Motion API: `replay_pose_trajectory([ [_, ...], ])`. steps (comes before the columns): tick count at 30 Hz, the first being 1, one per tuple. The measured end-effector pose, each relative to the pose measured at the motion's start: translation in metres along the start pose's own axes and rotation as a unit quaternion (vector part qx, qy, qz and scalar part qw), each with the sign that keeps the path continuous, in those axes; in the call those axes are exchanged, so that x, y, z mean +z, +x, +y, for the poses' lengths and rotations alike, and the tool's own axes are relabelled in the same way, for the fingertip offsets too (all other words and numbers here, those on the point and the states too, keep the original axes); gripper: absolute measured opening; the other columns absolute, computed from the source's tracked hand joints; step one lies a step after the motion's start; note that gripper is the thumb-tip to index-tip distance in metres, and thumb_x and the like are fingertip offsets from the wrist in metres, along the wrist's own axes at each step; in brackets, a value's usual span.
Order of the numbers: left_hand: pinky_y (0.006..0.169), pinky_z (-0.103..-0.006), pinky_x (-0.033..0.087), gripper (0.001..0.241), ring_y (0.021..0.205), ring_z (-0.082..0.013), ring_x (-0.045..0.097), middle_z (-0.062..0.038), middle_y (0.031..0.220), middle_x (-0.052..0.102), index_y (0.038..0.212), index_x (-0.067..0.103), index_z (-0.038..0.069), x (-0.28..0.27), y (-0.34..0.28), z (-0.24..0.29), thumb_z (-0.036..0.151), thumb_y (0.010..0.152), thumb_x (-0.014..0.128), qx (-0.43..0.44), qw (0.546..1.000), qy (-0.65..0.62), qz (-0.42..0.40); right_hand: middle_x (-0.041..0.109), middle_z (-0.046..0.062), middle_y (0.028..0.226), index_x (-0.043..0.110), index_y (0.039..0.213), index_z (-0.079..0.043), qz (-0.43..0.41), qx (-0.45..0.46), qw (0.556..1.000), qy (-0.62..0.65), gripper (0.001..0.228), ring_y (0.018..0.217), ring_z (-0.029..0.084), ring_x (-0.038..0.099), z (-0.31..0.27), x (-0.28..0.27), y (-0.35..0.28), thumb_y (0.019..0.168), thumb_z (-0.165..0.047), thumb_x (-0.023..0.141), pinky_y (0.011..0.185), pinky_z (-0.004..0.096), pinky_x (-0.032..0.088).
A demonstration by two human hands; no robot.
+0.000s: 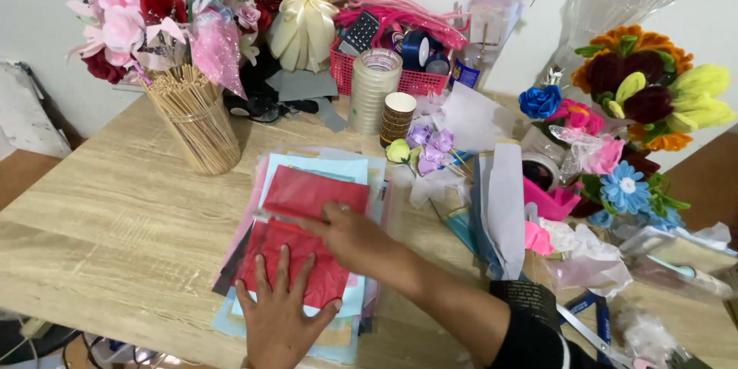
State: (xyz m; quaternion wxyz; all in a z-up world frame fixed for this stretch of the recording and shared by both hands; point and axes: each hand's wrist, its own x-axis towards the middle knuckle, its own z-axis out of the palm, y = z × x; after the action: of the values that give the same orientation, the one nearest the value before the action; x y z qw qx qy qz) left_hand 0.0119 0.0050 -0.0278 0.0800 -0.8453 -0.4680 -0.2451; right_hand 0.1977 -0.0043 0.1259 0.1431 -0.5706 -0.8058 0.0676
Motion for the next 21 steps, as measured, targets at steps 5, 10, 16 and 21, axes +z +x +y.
replay_pose_trajectory([
  [5,0.112,-0.0588,0.021,0.070,0.138,-0.0303,0.033,0.000,0.141,0.048,0.134,0.057,0.027,-0.055,0.032,-0.005,0.071,0.079,0.060,-0.059,0.985,-0.161,-0.028,0.050,0.024,0.129,0.046,0.152,-0.011,-0.104,0.082,0.990,-0.050,0.051,0.118,0.046,0.050,0.000,0.043,-0.002,0.102,-0.017,0.054,0.084,0.054,0.051],
  [10,0.098,-0.0463,0.045,0.041,0.125,-0.0318,0.061,-0.007,0.128,0.071,0.127,0.068,0.015,-0.033,0.118,-0.008,0.037,0.103,0.043,0.057,0.967,-0.244,-0.040,0.047,0.025,0.135,0.040,0.155,-0.012,-0.124,0.077,0.981,-0.125,0.062,0.116,0.044,0.054,-0.002,0.055,-0.005,0.096,-0.009,0.060,0.085,0.055,0.054],
  [16,0.116,-0.0586,0.030,0.043,0.151,-0.0283,0.023,0.006,0.160,0.040,0.145,0.047,0.016,0.053,0.171,-0.033,0.029,0.106,0.032,0.231,0.878,0.019,-0.420,0.053,0.025,0.132,0.054,0.146,-0.013,-0.109,0.025,0.984,-0.140,0.047,0.115,0.046,0.053,0.003,0.068,-0.016,0.099,-0.016,0.057,0.096,0.054,0.046],
  [21,0.125,-0.0410,0.018,0.057,0.153,-0.0186,0.027,-0.012,0.159,0.037,0.150,0.047,0.025,0.053,0.156,-0.031,0.043,0.101,0.025,0.086,0.917,-0.092,-0.378,0.059,0.019,0.099,0.058,0.126,-0.002,-0.011,-0.080,0.986,-0.146,0.028,0.086,0.043,0.060,-0.022,0.094,-0.051,0.101,-0.013,0.057,0.079,0.056,0.051],
])
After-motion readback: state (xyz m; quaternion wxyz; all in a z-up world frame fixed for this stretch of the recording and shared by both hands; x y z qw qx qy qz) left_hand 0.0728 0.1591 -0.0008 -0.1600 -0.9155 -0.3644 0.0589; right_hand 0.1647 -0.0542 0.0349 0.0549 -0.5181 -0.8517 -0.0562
